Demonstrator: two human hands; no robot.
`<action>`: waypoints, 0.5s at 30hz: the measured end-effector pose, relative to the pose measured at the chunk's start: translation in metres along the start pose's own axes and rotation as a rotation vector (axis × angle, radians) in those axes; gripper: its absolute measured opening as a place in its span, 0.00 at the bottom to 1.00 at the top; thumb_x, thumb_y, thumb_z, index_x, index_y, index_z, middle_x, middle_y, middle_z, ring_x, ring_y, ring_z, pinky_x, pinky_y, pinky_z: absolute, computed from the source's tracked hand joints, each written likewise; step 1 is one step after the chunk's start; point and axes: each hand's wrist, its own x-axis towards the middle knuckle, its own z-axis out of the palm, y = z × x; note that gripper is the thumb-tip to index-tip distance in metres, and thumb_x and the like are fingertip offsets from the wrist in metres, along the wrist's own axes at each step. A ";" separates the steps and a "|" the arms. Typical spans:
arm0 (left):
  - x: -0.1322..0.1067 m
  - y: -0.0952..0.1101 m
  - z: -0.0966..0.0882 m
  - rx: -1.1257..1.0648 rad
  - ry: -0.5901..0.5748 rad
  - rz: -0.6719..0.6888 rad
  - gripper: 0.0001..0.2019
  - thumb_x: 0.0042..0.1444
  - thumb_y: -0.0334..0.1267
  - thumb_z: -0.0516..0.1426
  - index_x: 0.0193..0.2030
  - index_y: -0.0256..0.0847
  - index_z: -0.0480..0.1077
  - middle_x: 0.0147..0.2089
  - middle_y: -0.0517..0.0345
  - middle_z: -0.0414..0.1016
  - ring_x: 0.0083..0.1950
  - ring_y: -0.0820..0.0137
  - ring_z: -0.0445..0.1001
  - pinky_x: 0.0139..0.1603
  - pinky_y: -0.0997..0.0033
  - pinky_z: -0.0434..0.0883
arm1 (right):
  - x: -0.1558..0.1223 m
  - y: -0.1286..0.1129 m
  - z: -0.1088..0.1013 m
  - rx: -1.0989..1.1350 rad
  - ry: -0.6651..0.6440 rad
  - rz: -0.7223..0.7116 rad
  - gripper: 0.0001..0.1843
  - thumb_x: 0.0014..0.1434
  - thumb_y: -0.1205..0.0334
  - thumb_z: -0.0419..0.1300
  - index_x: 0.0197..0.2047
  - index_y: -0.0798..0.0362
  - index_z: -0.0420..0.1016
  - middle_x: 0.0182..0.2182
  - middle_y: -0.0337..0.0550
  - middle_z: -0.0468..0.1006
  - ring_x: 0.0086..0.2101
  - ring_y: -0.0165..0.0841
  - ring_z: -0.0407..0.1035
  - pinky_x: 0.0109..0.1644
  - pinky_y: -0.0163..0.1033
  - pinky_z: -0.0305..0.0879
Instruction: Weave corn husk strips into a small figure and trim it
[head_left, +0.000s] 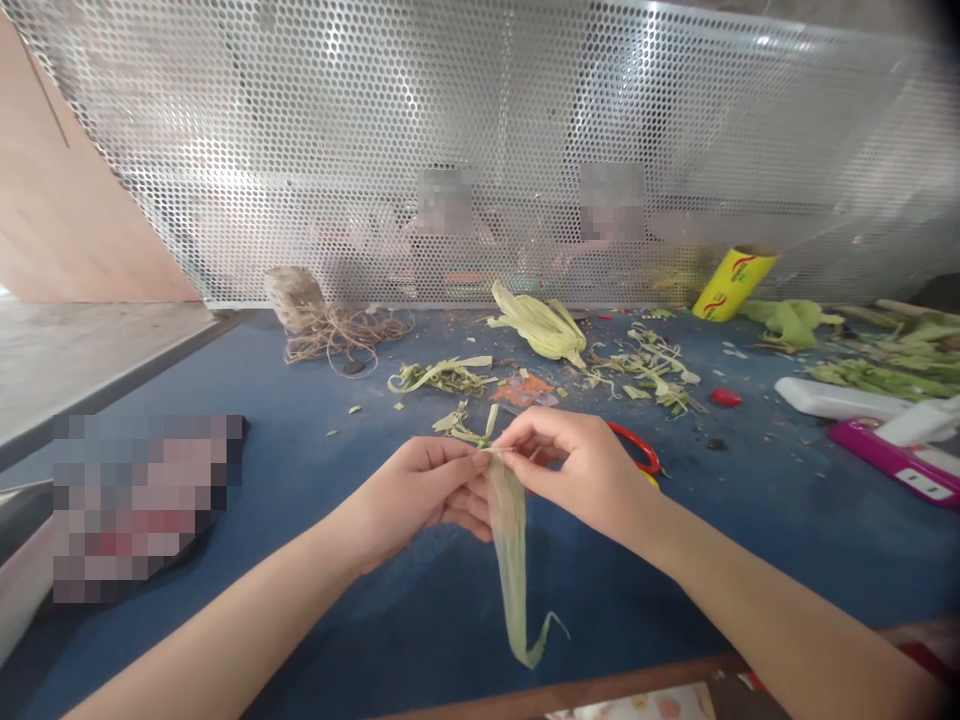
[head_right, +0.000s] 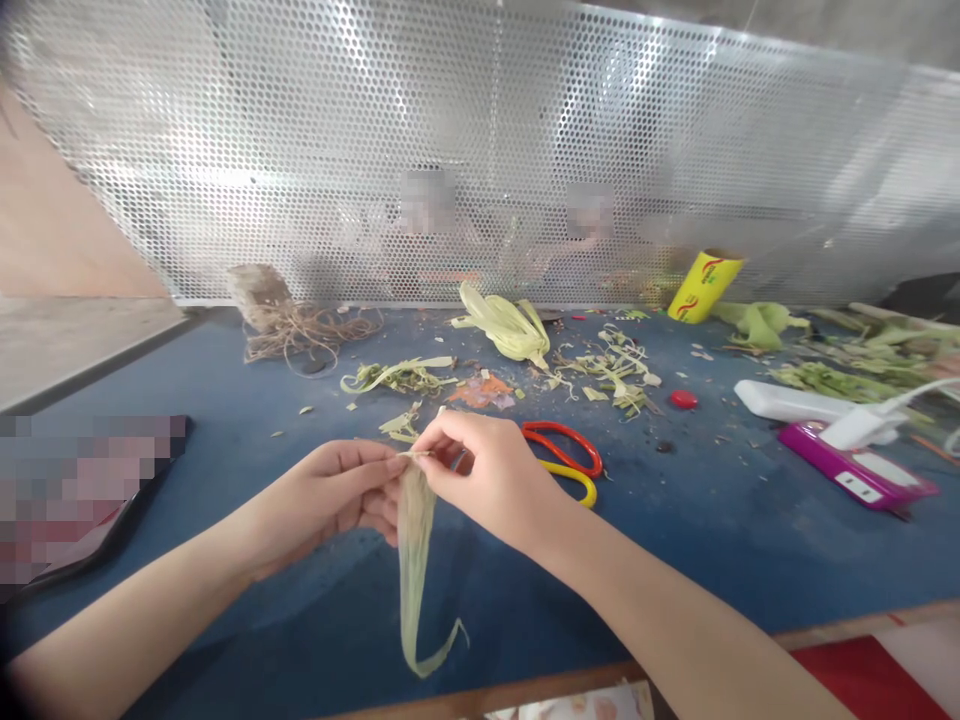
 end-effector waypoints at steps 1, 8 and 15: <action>0.000 0.000 0.000 -0.014 -0.011 -0.001 0.11 0.52 0.37 0.57 0.24 0.31 0.72 0.21 0.52 0.76 0.22 0.71 0.74 0.27 0.73 0.71 | 0.000 0.001 0.000 -0.006 0.009 -0.012 0.05 0.52 0.67 0.56 0.31 0.52 0.73 0.26 0.39 0.76 0.26 0.28 0.70 0.29 0.31 0.68; 0.000 -0.005 -0.003 -0.103 -0.053 -0.016 0.14 0.56 0.37 0.51 0.29 0.30 0.73 0.26 0.47 0.77 0.27 0.67 0.75 0.32 0.70 0.72 | -0.003 0.001 0.001 0.013 0.060 -0.048 0.04 0.51 0.66 0.59 0.28 0.51 0.75 0.28 0.40 0.77 0.30 0.30 0.72 0.28 0.31 0.68; 0.000 -0.007 -0.003 -0.021 -0.015 -0.032 0.13 0.55 0.42 0.55 0.35 0.31 0.74 0.29 0.47 0.77 0.26 0.72 0.73 0.34 0.73 0.71 | 0.001 0.000 -0.001 0.225 0.003 0.125 0.03 0.49 0.64 0.61 0.28 0.51 0.78 0.27 0.39 0.78 0.29 0.31 0.73 0.33 0.35 0.71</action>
